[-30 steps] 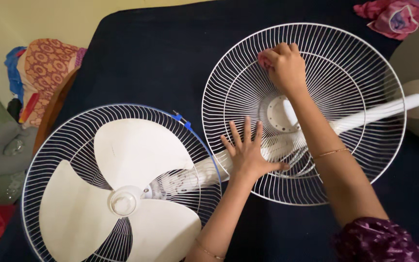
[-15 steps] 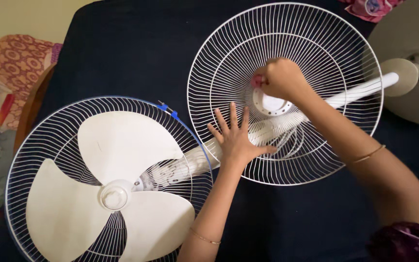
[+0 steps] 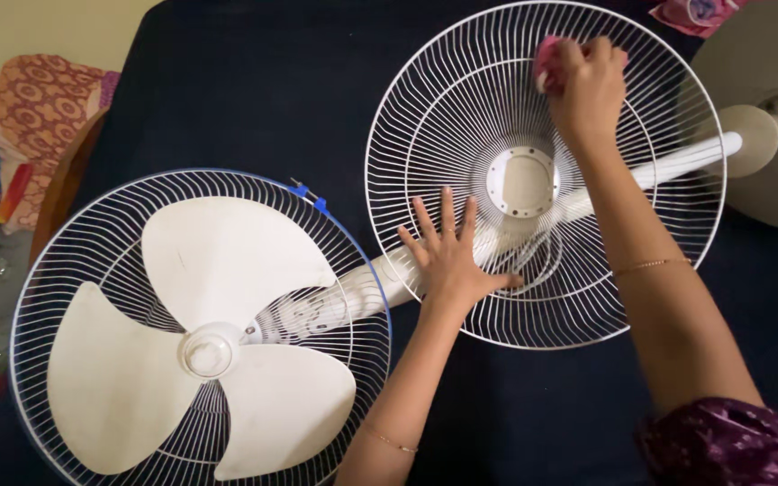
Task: The person secures the front fan cage to the fan body using blue zip ties, then wipes the rear fan cage with a pink cloth. The fan blades and rear cage are visible on a dark surface.
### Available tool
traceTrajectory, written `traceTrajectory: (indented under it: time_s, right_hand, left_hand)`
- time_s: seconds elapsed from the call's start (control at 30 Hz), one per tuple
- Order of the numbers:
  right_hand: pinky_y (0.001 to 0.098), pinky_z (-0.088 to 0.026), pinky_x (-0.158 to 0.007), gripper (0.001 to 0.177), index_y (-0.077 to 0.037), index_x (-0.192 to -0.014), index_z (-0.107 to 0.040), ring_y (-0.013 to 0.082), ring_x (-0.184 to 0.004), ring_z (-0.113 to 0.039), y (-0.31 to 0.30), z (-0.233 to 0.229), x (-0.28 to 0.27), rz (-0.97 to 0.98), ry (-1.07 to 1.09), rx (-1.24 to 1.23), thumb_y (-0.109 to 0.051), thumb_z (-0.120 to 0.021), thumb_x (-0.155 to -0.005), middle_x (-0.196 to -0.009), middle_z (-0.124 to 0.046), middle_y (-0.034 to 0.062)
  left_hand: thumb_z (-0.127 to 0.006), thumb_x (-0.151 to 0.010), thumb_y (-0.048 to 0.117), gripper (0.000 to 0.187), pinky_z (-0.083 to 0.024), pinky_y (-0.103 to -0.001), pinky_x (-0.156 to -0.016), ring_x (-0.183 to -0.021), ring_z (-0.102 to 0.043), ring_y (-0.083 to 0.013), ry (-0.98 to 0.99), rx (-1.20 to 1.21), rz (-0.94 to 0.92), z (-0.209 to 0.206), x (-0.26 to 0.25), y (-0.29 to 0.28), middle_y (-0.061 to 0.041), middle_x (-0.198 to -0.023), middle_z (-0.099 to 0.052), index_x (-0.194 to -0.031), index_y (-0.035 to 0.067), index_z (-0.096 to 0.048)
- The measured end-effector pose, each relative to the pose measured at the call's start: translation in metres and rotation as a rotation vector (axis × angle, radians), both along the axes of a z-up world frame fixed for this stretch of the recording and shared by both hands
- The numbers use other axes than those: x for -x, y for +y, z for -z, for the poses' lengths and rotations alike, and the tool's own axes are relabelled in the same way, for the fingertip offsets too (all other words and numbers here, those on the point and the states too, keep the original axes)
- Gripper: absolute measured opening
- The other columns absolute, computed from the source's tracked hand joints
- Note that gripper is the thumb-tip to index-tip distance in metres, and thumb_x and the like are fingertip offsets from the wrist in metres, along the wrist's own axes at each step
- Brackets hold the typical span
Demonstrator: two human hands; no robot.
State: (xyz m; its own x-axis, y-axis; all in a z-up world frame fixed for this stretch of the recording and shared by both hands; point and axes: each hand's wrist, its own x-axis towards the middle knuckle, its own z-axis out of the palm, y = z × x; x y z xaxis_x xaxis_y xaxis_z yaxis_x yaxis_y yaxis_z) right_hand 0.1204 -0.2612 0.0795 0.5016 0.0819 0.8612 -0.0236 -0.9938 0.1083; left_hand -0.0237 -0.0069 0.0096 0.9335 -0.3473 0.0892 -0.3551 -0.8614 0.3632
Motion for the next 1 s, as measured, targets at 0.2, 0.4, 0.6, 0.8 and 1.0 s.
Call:
traceTrajectory:
  time_s: [0.2,0.4,0.6,0.8,1.0]
  right_hand:
    - [0.0342,-0.057,-0.064,0.032,-0.014,-0.109,-0.081,0.018,-0.075,-0.067,0.031,0.008,0.04,-0.288,0.405,-0.121,-0.012,-0.086,-0.078,-0.09,-0.073,0.0081]
    - [0.035,-0.057,-0.066,0.038,-0.013,-0.109,-0.08,0.0181,-0.079,-0.067,0.042,-0.01,0.095,-0.443,0.445,-0.053,-0.015,-0.086,-0.072,-0.087,-0.071,0.0035]
    - [0.0335,-0.054,-0.06,0.033,-0.016,-0.111,-0.08,0.0237,-0.084,-0.067,0.012,-0.024,0.107,-0.058,0.14,0.131,-0.018,-0.087,-0.079,-0.096,-0.07,0.0072]
    - [0.0421,-0.055,-0.064,0.035,-0.011,-0.107,-0.077,0.0305,-0.075,-0.068,-0.023,-0.016,0.116,-0.113,0.224,0.008,-0.02,-0.088,-0.075,-0.089,-0.07,0.0135]
    - [0.034,-0.058,-0.062,0.04,-0.01,-0.115,-0.073,0.0224,-0.061,-0.073,-0.014,0.004,0.14,-0.473,0.74,-0.454,-0.006,-0.078,-0.075,-0.088,-0.075,0.0123]
  left_hand:
    - [-0.079,-0.049,0.084,0.149,0.016,-0.08,-0.107,-0.147,0.028,-0.0504,0.008,0.081,0.005,0.004,-0.003,-0.003,-0.014,-0.171,0.014,-0.164,0.02,-0.009]
    - [-0.081,-0.046,0.082,0.148,0.016,-0.079,-0.109,-0.149,0.027,-0.0486,-0.058,0.083,0.003,0.004,0.0,-0.002,-0.013,-0.171,0.01,-0.164,0.023,-0.014]
    - [-0.082,-0.045,0.082,0.146,0.016,-0.079,-0.108,-0.148,0.026,-0.0495,-0.033,0.095,-0.028,0.002,-0.002,-0.008,-0.013,-0.17,0.008,-0.162,0.023,-0.017]
    - [-0.082,-0.043,0.081,0.143,0.016,-0.077,-0.109,-0.149,0.023,-0.0486,-0.062,0.091,-0.037,0.001,-0.009,-0.007,-0.012,-0.171,0.005,-0.161,0.025,-0.025]
    - [-0.082,-0.04,0.081,0.14,0.016,-0.073,-0.112,-0.152,0.019,-0.0436,-0.1,0.085,-0.044,0.011,-0.017,-0.009,-0.005,-0.171,0.001,-0.159,0.032,-0.028]
